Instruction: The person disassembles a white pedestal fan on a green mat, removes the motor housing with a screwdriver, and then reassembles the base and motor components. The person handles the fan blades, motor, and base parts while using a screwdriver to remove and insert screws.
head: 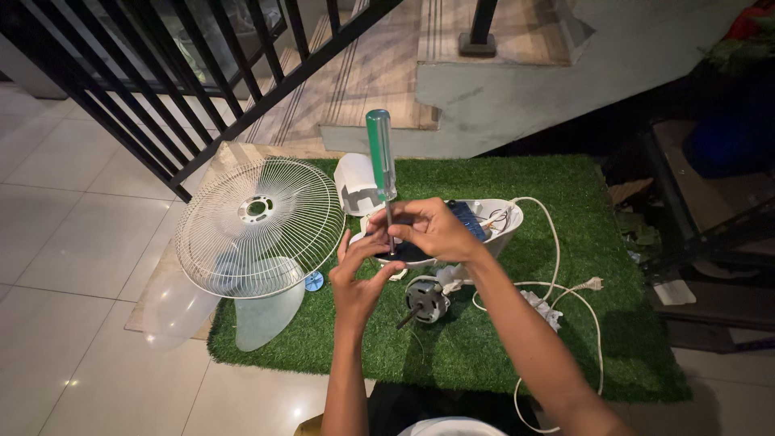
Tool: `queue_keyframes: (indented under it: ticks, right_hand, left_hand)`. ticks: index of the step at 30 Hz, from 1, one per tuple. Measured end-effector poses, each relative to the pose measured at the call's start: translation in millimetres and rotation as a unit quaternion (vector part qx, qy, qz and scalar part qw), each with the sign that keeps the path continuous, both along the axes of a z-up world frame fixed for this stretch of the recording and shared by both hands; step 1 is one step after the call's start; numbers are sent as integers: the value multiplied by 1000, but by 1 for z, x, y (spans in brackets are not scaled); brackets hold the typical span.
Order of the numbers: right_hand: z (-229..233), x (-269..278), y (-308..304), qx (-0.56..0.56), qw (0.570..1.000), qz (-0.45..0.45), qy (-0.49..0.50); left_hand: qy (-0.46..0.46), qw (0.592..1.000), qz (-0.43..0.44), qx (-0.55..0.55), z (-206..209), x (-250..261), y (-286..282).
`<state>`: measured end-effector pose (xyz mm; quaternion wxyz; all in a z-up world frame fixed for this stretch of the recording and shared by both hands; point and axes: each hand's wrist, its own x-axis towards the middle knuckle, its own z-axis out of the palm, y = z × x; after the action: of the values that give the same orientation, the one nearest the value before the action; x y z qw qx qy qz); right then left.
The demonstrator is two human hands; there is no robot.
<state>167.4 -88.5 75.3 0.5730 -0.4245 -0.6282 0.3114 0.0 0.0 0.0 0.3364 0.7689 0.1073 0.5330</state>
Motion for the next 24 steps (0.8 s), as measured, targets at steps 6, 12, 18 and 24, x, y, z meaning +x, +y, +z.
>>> queue_keyframes:
  ticks: [6, 12, 18, 24]
  right_hand:
    - [1, 3, 2, -32, 999, -32, -2]
    - [-9, 3, 5, -28, 989, -143, -17]
    - [-2, -2, -1, -11, 995, -78, -56]
    - [8, -5, -5, -52, 998, -2, 26]
  left_hand:
    - [-1, 1000, 4, -16, 1, 0, 0]
    - [-1, 1000, 3, -6, 4, -2, -1]
    - [-5, 1000, -3, 1, 4, 0, 0]
    - [9, 1000, -1, -5, 4, 1, -1]
